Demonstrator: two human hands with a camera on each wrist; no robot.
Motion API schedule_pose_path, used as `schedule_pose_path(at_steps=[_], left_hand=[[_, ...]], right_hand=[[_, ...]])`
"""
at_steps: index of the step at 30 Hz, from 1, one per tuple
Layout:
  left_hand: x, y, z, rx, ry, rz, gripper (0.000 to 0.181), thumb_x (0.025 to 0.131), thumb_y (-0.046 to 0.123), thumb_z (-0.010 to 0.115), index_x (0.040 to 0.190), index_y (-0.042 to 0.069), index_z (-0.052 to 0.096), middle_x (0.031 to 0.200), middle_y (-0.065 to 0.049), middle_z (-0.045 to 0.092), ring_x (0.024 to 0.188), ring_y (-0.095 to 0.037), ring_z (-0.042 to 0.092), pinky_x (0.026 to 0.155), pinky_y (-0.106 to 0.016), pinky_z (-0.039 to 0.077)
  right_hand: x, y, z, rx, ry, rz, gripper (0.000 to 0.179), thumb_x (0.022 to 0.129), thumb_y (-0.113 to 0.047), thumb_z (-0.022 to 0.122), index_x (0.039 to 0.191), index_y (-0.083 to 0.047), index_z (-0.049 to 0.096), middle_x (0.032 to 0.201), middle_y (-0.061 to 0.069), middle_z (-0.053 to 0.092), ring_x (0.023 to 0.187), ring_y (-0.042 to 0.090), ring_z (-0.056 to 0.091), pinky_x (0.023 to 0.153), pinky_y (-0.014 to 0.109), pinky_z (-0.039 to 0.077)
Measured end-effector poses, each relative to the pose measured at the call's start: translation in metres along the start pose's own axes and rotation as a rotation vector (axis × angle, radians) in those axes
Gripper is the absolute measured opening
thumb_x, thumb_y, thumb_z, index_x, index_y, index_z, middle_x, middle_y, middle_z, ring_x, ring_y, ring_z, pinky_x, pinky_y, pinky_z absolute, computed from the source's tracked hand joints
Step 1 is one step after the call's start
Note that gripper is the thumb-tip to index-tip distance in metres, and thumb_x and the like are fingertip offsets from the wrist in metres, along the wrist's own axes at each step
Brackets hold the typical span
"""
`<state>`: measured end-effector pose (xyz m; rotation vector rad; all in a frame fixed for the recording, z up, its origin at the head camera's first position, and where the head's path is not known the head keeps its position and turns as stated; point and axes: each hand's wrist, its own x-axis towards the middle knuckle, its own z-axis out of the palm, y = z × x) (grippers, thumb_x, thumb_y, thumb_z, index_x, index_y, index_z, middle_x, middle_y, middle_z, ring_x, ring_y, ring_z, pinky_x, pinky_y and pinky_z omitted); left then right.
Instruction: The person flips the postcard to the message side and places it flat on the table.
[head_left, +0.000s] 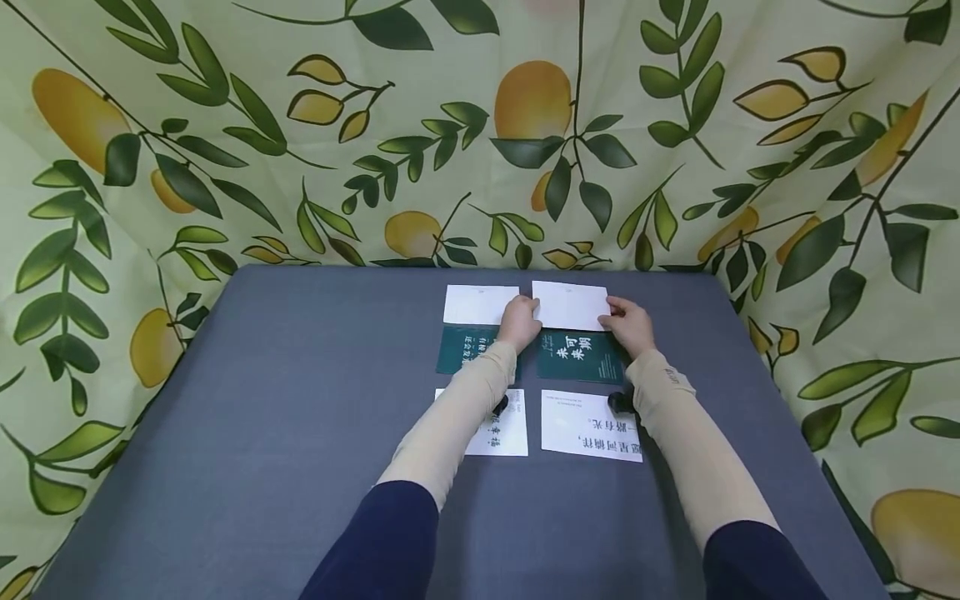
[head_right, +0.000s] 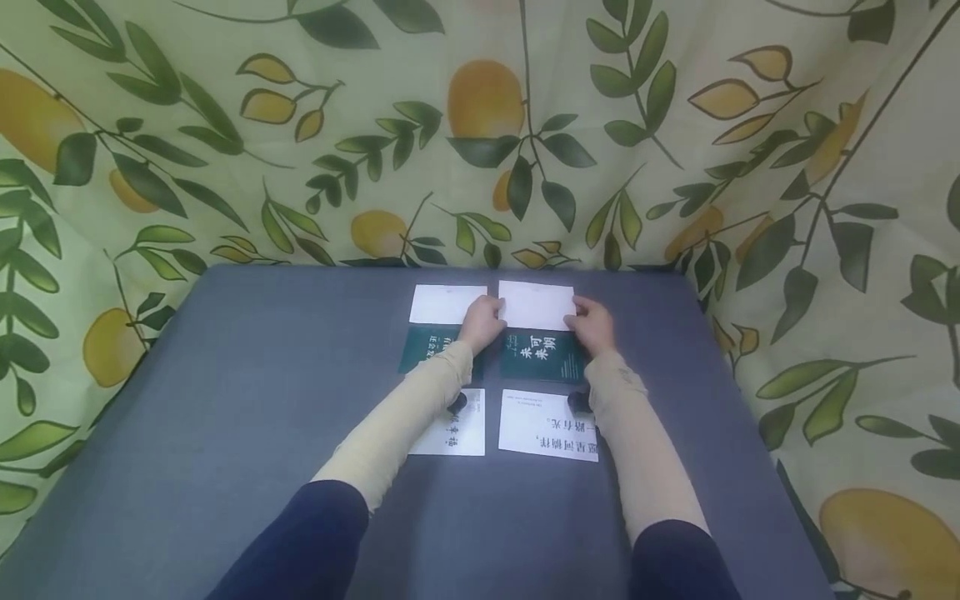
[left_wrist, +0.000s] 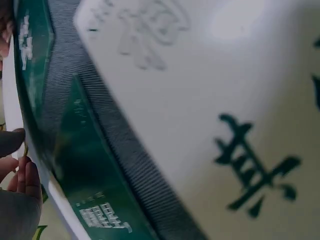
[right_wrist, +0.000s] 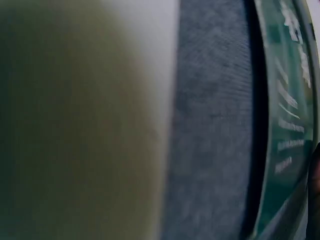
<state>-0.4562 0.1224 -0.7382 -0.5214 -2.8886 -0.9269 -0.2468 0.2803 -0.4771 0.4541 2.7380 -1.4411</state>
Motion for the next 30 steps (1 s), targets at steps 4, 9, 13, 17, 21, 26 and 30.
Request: schedule_pose_path(at_steps=[4,9,13,17,21,26,30], left_hand=[[-0.01,0.003,-0.004,0.055,-0.01,-0.004,0.052,0.079,0.018,0.064,0.129,0.029,0.054,0.125,0.0,0.057,0.116,-0.018,0.053,0.099,-0.032,0.044],[-0.074,0.074,-0.099,0.079,-0.009,0.01,0.033,0.078,0.004,0.055,0.105,0.011,0.071,0.112,-0.006,0.067,0.105,-0.022,0.06,0.092,-0.031,0.046],[-0.084,0.088,-0.112,0.126,0.05,0.043,0.023,0.075,0.003,0.054,0.084,0.012,0.073,0.096,-0.004,0.07,0.091,-0.02,0.062,0.084,-0.03,0.046],[-0.079,0.091,-0.109,0.207,0.031,0.059,0.025,0.075,0.007,0.057,0.091,0.016,0.075,0.096,-0.002,0.07,0.095,-0.019,0.061,0.086,-0.03,0.042],[-0.081,0.1,-0.118,0.27,-0.006,0.079,0.025,0.077,0.01,0.056,0.094,0.015,0.074,0.098,-0.003,0.07,0.094,-0.018,0.058,0.083,-0.029,0.039],[-0.081,0.103,-0.115,0.33,0.032,0.07,0.02,0.074,0.007,0.059,0.086,0.011,0.074,0.098,-0.009,0.067,0.088,-0.024,0.054,0.079,-0.032,0.04],[-0.07,0.082,-0.09,0.327,0.072,0.124,0.014,0.073,0.012,0.06,0.078,0.017,0.072,0.097,-0.004,0.064,0.09,-0.02,0.052,0.08,-0.029,0.039]], right_hand=[[0.003,0.0,0.006,-0.104,0.011,-0.053,0.05,0.09,-0.012,0.052,0.138,0.0,0.042,0.116,0.02,0.049,0.102,0.031,0.043,0.09,0.042,0.04],[0.001,-0.006,0.01,-0.179,0.02,-0.065,0.05,0.089,-0.011,0.051,0.136,0.002,0.043,0.112,0.021,0.049,0.098,0.03,0.042,0.087,0.042,0.04],[0.0,-0.01,0.009,-0.235,0.017,-0.077,0.049,0.089,-0.01,0.051,0.135,0.005,0.043,0.11,0.023,0.049,0.094,0.03,0.041,0.085,0.042,0.039],[0.0,-0.014,0.007,-0.309,0.013,-0.106,0.047,0.089,-0.008,0.051,0.133,0.008,0.045,0.111,0.026,0.05,0.092,0.031,0.042,0.086,0.045,0.041],[0.002,-0.019,0.005,-0.393,0.006,-0.125,0.046,0.088,-0.007,0.05,0.13,0.01,0.046,0.118,0.03,0.05,0.101,0.037,0.047,0.095,0.05,0.042],[0.004,-0.023,0.007,-0.486,-0.018,-0.128,0.045,0.087,-0.006,0.046,0.129,0.013,0.046,0.125,0.032,0.048,0.117,0.043,0.045,0.102,0.051,0.038],[0.004,-0.028,0.009,-0.539,-0.031,-0.11,0.044,0.086,-0.004,0.044,0.127,0.013,0.047,0.125,0.032,0.049,0.118,0.043,0.044,0.102,0.052,0.038]])
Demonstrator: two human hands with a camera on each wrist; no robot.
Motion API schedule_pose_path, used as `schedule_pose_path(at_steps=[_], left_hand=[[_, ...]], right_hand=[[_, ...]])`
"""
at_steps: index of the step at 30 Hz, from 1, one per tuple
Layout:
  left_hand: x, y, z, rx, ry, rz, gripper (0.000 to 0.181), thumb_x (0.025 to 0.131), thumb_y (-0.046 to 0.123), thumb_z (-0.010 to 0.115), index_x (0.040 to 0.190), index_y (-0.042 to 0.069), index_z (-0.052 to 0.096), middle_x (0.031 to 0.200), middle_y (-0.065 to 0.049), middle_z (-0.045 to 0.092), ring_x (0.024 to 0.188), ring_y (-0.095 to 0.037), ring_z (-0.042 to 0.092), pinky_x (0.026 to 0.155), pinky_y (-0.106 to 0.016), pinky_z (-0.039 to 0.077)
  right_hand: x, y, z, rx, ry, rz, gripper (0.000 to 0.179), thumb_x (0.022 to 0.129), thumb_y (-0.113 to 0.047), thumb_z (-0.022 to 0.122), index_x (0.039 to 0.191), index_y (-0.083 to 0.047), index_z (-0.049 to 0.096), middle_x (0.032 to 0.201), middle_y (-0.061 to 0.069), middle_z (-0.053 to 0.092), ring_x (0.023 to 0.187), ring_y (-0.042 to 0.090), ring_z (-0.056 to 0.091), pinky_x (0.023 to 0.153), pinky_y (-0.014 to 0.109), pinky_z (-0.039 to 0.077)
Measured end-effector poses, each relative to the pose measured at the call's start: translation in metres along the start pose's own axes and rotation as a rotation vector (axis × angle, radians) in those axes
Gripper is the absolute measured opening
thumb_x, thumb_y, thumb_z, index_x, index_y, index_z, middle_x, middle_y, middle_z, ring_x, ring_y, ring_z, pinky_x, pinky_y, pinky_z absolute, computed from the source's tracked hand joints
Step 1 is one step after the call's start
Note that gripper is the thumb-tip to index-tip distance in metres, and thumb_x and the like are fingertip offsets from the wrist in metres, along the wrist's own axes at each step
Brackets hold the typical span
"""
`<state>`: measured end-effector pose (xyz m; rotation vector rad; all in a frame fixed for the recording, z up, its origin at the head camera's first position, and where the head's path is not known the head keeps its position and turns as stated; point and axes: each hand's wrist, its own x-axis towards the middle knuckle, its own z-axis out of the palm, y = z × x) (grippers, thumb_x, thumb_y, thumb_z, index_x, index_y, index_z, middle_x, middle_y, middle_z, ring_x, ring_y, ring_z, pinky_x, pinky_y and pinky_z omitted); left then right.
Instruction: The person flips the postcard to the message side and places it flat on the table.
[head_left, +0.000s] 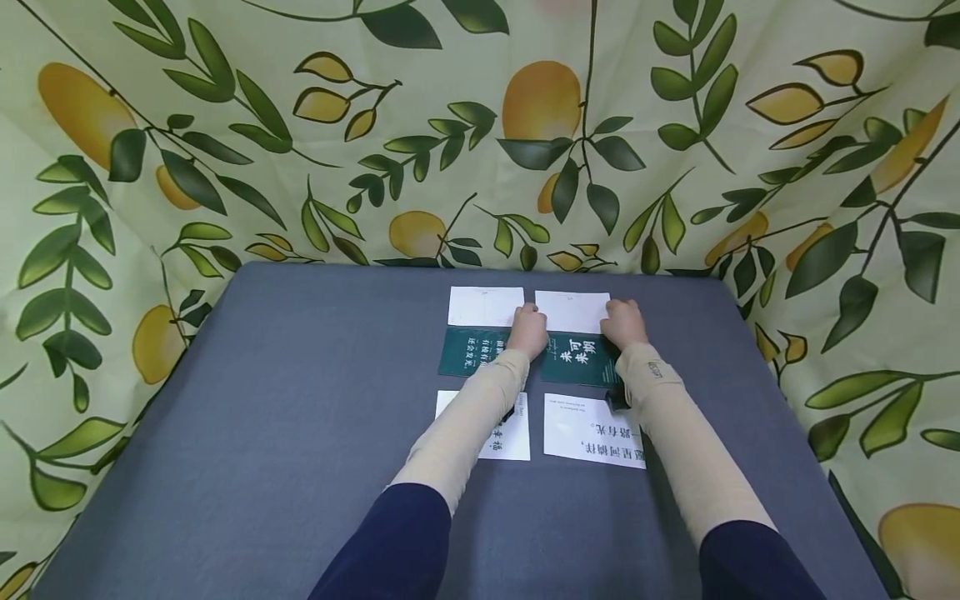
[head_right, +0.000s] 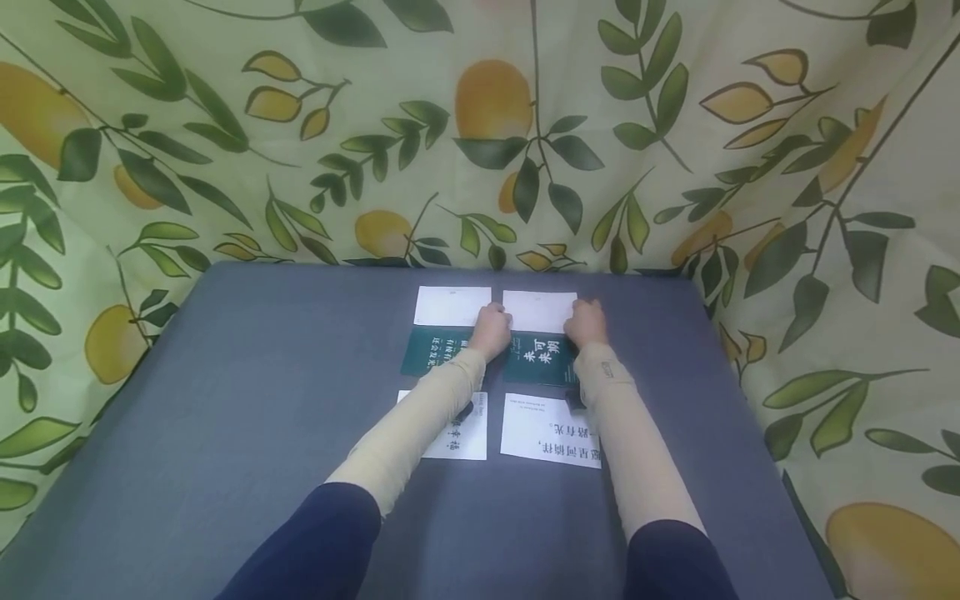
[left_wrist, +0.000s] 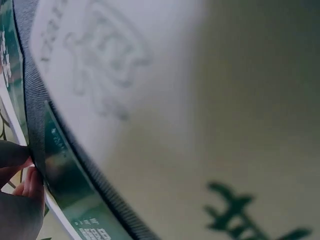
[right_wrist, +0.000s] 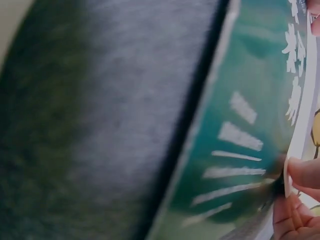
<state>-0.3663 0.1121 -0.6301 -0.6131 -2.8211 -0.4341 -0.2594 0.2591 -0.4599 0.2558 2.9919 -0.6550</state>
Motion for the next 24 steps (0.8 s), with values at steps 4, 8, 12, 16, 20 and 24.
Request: schedule_pose_path(at_steps=[4,8,12,16,20,24], left_hand=[[0.006,-0.003,0.009,0.001,-0.058,-0.011,0.015,0.077,0.014,0.058,0.081,0.017,0.073,0.098,-0.002,0.067,0.099,-0.019,0.053,0.085,-0.03,0.038],[0.001,0.002,-0.009,-0.021,-0.109,-0.01,0.028,0.089,0.021,0.046,0.083,0.017,0.073,0.093,0.003,0.071,0.105,-0.014,0.054,0.089,-0.03,0.037],[-0.016,0.012,-0.055,-0.133,-0.094,-0.01,0.037,0.094,0.026,0.039,0.085,0.013,0.073,0.091,0.0,0.071,0.103,-0.015,0.055,0.089,-0.029,0.038],[-0.039,0.032,-0.134,-0.379,-0.21,-0.113,0.034,0.096,0.027,0.045,0.109,0.008,0.069,0.116,-0.008,0.064,0.115,-0.019,0.054,0.1,-0.029,0.04],[-0.055,0.05,-0.191,-0.52,-0.223,-0.175,0.035,0.096,0.022,0.049,0.123,0.003,0.06,0.127,-0.014,0.054,0.122,-0.024,0.051,0.104,-0.032,0.039],[-0.061,0.051,-0.209,-0.565,-0.152,-0.177,0.035,0.096,0.021,0.049,0.124,0.002,0.058,0.128,-0.016,0.052,0.122,-0.025,0.049,0.104,-0.032,0.039]], right_hand=[[-0.003,-0.005,-0.003,-0.055,-0.021,0.041,0.041,0.087,-0.007,0.047,0.125,0.01,0.051,0.124,0.034,0.045,0.115,0.047,0.041,0.101,0.055,0.035],[-0.005,-0.005,-0.007,-0.059,-0.018,0.075,0.042,0.088,-0.015,0.053,0.125,0.005,0.053,0.125,0.034,0.041,0.115,0.048,0.034,0.098,0.059,0.029],[-0.009,0.001,-0.004,0.055,-0.036,0.086,0.048,0.091,-0.023,0.052,0.131,0.002,0.047,0.129,0.032,0.04,0.117,0.047,0.031,0.098,0.059,0.027],[-0.013,0.007,-0.001,0.215,-0.039,0.117,0.051,0.093,-0.026,0.048,0.134,0.003,0.043,0.128,0.029,0.042,0.115,0.043,0.031,0.096,0.056,0.029],[-0.016,0.006,-0.003,0.331,0.0,0.126,0.05,0.093,-0.027,0.048,0.133,0.003,0.044,0.122,0.026,0.047,0.112,0.039,0.033,0.095,0.053,0.031],[-0.019,-0.002,-0.01,0.404,-0.002,0.117,0.051,0.095,-0.029,0.048,0.136,0.001,0.042,0.129,0.025,0.046,0.115,0.037,0.037,0.098,0.051,0.033]])
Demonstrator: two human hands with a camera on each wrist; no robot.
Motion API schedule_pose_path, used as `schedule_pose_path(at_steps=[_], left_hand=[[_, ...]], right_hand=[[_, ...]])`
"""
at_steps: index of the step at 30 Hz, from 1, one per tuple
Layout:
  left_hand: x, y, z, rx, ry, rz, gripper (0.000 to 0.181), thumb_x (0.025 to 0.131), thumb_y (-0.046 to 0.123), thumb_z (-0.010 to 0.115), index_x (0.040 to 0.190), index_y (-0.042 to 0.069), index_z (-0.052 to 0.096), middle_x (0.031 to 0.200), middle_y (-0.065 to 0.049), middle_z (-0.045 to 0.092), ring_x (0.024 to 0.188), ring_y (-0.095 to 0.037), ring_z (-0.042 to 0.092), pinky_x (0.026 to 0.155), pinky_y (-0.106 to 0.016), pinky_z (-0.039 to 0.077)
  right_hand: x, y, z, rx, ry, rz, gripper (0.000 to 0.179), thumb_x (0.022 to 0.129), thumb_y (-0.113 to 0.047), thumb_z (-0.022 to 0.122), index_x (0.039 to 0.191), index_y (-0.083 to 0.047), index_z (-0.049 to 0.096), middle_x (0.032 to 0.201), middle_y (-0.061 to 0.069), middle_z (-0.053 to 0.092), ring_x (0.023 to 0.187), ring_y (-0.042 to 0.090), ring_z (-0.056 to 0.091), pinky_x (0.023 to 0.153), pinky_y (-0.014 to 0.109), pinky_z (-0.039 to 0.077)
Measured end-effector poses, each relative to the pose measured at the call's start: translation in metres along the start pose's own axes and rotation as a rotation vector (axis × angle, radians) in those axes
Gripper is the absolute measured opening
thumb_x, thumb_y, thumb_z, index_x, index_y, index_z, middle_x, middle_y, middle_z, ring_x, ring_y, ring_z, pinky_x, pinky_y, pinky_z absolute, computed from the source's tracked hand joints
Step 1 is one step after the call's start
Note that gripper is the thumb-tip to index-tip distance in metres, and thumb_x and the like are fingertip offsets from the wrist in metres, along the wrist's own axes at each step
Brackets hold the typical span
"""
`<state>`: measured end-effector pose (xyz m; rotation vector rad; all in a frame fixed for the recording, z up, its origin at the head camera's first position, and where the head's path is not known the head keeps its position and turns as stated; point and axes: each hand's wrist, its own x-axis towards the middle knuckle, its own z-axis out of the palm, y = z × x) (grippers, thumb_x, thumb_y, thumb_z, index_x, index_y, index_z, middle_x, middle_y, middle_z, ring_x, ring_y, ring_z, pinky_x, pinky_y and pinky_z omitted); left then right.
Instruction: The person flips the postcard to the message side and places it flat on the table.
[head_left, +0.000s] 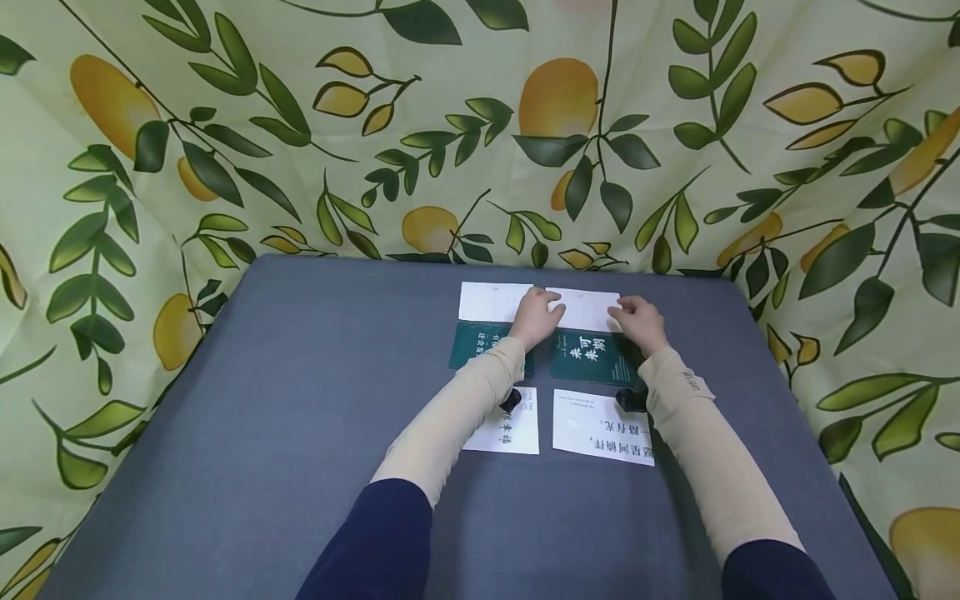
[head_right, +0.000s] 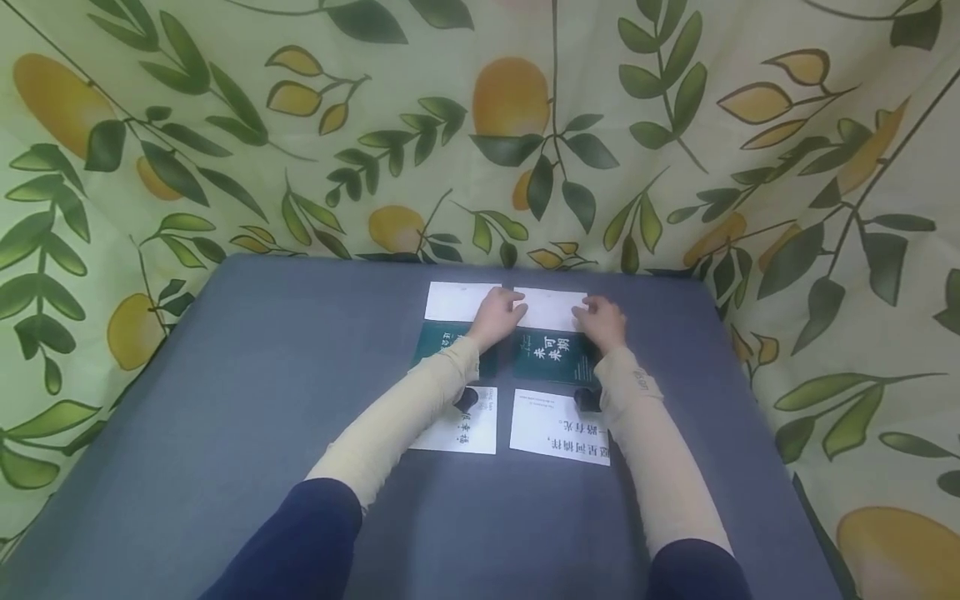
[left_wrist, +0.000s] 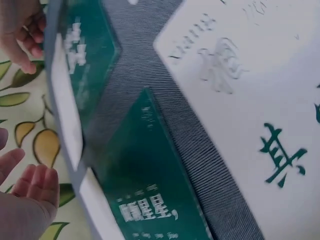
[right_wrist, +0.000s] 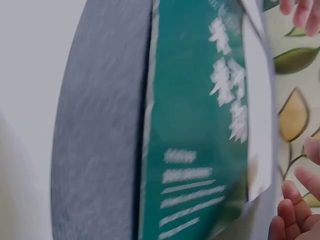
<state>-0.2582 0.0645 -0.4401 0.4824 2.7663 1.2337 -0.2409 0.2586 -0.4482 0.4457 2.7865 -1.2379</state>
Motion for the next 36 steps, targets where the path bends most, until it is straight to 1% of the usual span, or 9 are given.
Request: schedule_pose_path(at_steps=[3,6,9,11,15,17,21,28,36], left_hand=[[-0.003,0.0,-0.009,-0.03,0.026,0.007,0.036,0.096,0.02,0.05,0.126,0.002,0.057,0.129,-0.016,0.05,0.121,-0.025,0.049,0.102,-0.032,0.04],[-0.008,-0.002,-0.02,-0.068,0.03,0.012,0.037,0.095,0.019,0.05,0.128,0.003,0.055,0.13,-0.016,0.047,0.121,-0.025,0.048,0.1,-0.033,0.042],[-0.015,-0.005,-0.031,-0.121,0.028,0.02,0.038,0.095,0.02,0.051,0.129,0.003,0.054,0.131,-0.016,0.045,0.123,-0.027,0.045,0.102,-0.036,0.041],[-0.021,-0.007,-0.037,-0.134,0.031,0.023,0.04,0.094,0.021,0.053,0.13,0.003,0.053,0.132,-0.017,0.044,0.125,-0.028,0.043,0.103,-0.038,0.04],[-0.033,-0.012,-0.047,-0.155,0.038,0.015,0.044,0.093,0.024,0.056,0.132,0.005,0.051,0.134,-0.017,0.041,0.127,-0.029,0.039,0.104,-0.041,0.038],[-0.038,-0.014,-0.052,-0.166,0.043,0.007,0.046,0.092,0.025,0.057,0.133,0.006,0.05,0.135,-0.017,0.04,0.128,-0.03,0.038,0.104,-0.042,0.037],[-0.051,-0.022,-0.063,-0.18,0.053,-0.017,0.051,0.09,0.026,0.059,0.136,0.007,0.047,0.138,-0.017,0.036,0.13,-0.031,0.035,0.105,-0.045,0.036],[-0.071,-0.041,-0.076,-0.175,0.055,-0.082,0.061,0.088,0.03,0.063,0.141,0.01,0.04,0.14,-0.018,0.029,0.132,-0.033,0.028,0.105,-0.049,0.034],[-0.091,-0.061,-0.083,-0.143,0.045,-0.152,0.071,0.085,0.031,0.066,0.144,0.009,0.034,0.144,-0.021,0.024,0.133,-0.038,0.022,0.106,-0.055,0.029]], right_hand=[[-0.004,-0.009,-0.001,0.04,-0.024,-0.001,0.054,0.096,-0.033,0.047,0.138,-0.001,0.04,0.133,0.024,0.043,0.115,0.035,0.039,0.099,0.05,0.036],[-0.01,-0.018,0.0,0.086,-0.045,-0.006,0.054,0.096,-0.034,0.047,0.139,-0.003,0.039,0.131,0.022,0.042,0.113,0.034,0.039,0.095,0.046,0.037],[-0.018,-0.026,0.004,0.118,-0.051,-0.031,0.054,0.095,-0.036,0.048,0.139,-0.005,0.04,0.129,0.02,0.043,0.112,0.032,0.04,0.092,0.047,0.038],[-0.024,-0.031,0.006,0.133,-0.063,-0.071,0.055,0.095,-0.037,0.048,0.139,-0.005,0.039,0.129,0.021,0.043,0.113,0.033,0.041,0.091,0.047,0.038],[-0.037,-0.044,0.011,0.18,-0.116,-0.133,0.059,0.095,-0.035,0.05,0.141,-0.004,0.034,0.133,0.023,0.041,0.119,0.036,0.04,0.097,0.047,0.038],[-0.043,-0.05,0.015,0.201,-0.146,-0.144,0.062,0.094,-0.036,0.051,0.143,-0.005,0.031,0.136,0.023,0.038,0.123,0.037,0.039,0.099,0.049,0.037],[-0.053,-0.06,0.025,0.225,-0.189,-0.152,0.065,0.093,-0.037,0.053,0.146,-0.009,0.026,0.141,0.021,0.034,0.126,0.037,0.036,0.102,0.053,0.035],[-0.067,-0.069,0.044,0.226,-0.251,-0.171,0.07,0.092,-0.035,0.056,0.149,-0.015,0.02,0.145,0.02,0.027,0.129,0.037,0.033,0.103,0.053,0.036],[-0.077,-0.069,0.062,0.188,-0.335,-0.163,0.073,0.092,-0.036,0.057,0.15,-0.018,0.017,0.15,0.02,0.02,0.135,0.04,0.027,0.105,0.057,0.033]])
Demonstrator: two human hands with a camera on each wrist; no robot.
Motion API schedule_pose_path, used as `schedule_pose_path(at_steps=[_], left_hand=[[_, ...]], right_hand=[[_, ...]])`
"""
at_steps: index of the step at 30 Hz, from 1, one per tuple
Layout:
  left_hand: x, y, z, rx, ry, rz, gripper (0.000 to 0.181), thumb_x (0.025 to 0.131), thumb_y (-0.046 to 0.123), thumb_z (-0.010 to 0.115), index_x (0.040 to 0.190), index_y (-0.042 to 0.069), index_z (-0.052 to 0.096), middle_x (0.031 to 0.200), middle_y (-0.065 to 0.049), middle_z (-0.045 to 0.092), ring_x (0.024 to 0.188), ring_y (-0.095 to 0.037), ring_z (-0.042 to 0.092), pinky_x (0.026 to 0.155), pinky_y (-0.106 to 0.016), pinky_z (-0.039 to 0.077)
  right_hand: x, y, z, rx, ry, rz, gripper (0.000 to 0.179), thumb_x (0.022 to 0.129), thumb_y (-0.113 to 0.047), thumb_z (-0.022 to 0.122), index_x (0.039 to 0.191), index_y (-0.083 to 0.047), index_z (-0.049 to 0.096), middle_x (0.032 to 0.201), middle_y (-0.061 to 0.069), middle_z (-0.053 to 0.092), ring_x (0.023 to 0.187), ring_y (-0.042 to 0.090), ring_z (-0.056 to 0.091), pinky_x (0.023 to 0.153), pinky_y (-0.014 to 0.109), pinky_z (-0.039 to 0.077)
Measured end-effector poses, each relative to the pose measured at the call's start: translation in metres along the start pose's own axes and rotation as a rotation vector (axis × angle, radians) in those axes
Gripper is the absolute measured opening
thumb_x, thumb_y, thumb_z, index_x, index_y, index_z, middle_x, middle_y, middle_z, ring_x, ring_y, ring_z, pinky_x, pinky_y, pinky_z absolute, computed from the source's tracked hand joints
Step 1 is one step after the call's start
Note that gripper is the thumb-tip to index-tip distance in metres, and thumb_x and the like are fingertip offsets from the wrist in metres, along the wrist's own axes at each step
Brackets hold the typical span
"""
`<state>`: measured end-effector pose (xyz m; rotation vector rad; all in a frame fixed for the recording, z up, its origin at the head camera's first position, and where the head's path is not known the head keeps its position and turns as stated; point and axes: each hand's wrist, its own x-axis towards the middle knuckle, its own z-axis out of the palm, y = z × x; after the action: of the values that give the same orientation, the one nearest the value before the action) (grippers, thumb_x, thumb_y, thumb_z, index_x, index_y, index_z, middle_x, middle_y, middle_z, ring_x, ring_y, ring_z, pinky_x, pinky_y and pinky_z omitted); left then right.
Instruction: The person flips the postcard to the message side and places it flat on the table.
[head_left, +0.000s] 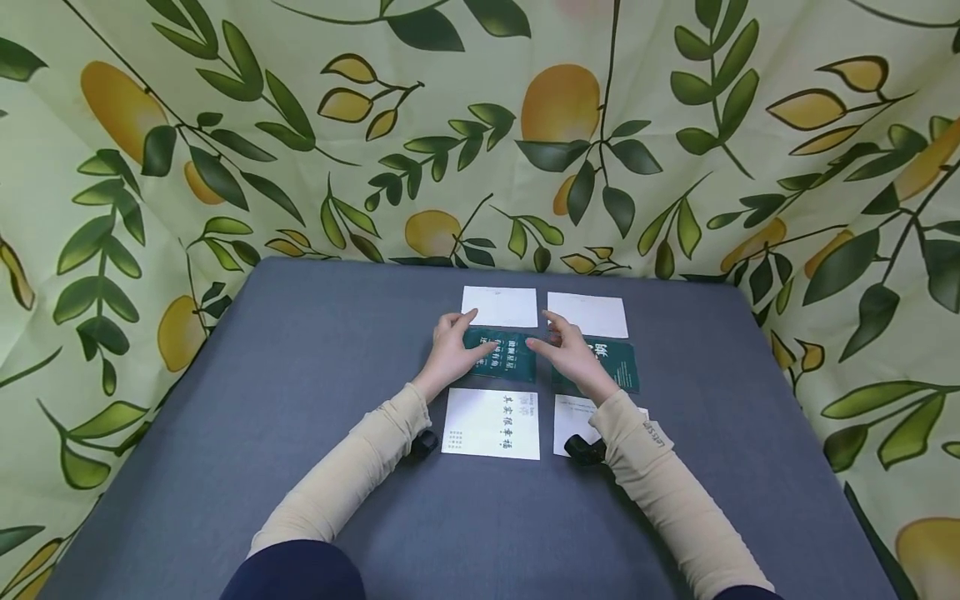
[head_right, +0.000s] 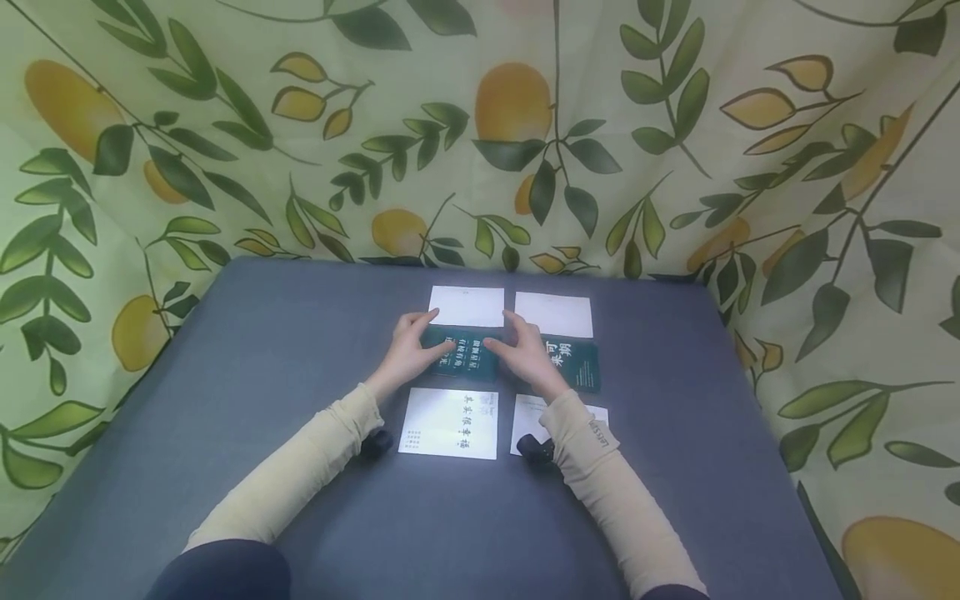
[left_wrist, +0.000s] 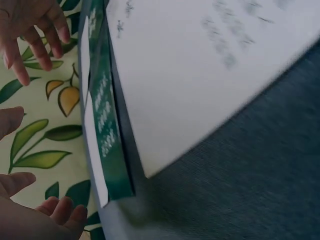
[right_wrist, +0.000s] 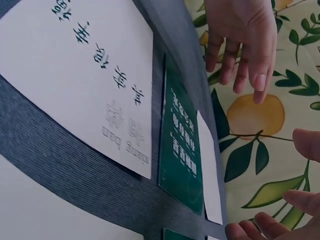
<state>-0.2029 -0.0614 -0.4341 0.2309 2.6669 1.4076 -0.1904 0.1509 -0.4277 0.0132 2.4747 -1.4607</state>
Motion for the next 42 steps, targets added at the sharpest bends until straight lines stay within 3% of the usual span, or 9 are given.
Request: schedule_pose_path(at_steps=[8,14,20,30,36,42], left_hand=[[-0.006,-0.016,-0.001,0.003,-0.021,-0.094,0.072,0.084,0.029,0.066,0.145,0.007,0.032,0.145,-0.025,0.023,0.134,-0.042,0.024,0.107,-0.057,0.029],[-0.006,-0.023,-0.001,-0.038,-0.043,-0.161,0.075,0.084,0.028,0.066,0.145,0.004,0.03,0.144,-0.026,0.027,0.133,-0.04,0.033,0.109,-0.053,0.029],[-0.005,-0.029,0.001,-0.11,-0.026,-0.191,0.071,0.084,0.022,0.066,0.144,0.003,0.032,0.143,-0.025,0.032,0.129,-0.039,0.041,0.103,-0.048,0.04],[-0.006,-0.03,0.002,-0.241,0.019,-0.298,0.074,0.081,0.004,0.066,0.145,0.004,0.03,0.142,-0.02,0.04,0.126,-0.032,0.047,0.102,-0.041,0.043],[-0.007,-0.03,0.001,-0.231,0.076,-0.282,0.069,0.08,0.0,0.066,0.142,0.002,0.036,0.136,-0.018,0.047,0.119,-0.03,0.051,0.099,-0.038,0.045],[-0.009,-0.031,0.002,-0.1,0.151,-0.175,0.062,0.077,-0.003,0.067,0.135,-0.003,0.045,0.123,-0.018,0.054,0.103,-0.027,0.055,0.09,-0.036,0.049]], right_hand=[[-0.003,0.007,0.015,0.0,-0.055,0.054,0.078,0.089,-0.035,0.059,0.15,-0.017,0.014,0.153,0.02,0.015,0.139,0.041,0.022,0.107,0.061,0.028],[-0.004,0.011,0.024,0.048,-0.083,0.078,0.083,0.085,-0.027,0.066,0.149,-0.012,0.015,0.153,0.021,0.017,0.139,0.041,0.021,0.11,0.058,0.025],[-0.004,0.011,0.028,0.098,-0.051,0.095,0.084,0.083,-0.019,0.069,0.149,-0.011,0.017,0.153,0.021,0.018,0.139,0.039,0.024,0.111,0.053,0.027],[0.0,0.016,0.03,0.19,0.04,0.129,0.077,0.082,-0.004,0.066,0.146,-0.008,0.024,0.15,0.019,0.025,0.137,0.037,0.03,0.11,0.046,0.032],[0.002,0.017,0.031,0.23,0.088,0.116,0.069,0.083,-0.001,0.062,0.143,-0.007,0.029,0.146,0.017,0.031,0.134,0.035,0.034,0.108,0.044,0.036],[0.003,0.016,0.033,0.169,0.137,0.059,0.061,0.081,0.005,0.06,0.137,-0.004,0.039,0.139,0.019,0.034,0.122,0.035,0.043,0.103,0.043,0.04]])
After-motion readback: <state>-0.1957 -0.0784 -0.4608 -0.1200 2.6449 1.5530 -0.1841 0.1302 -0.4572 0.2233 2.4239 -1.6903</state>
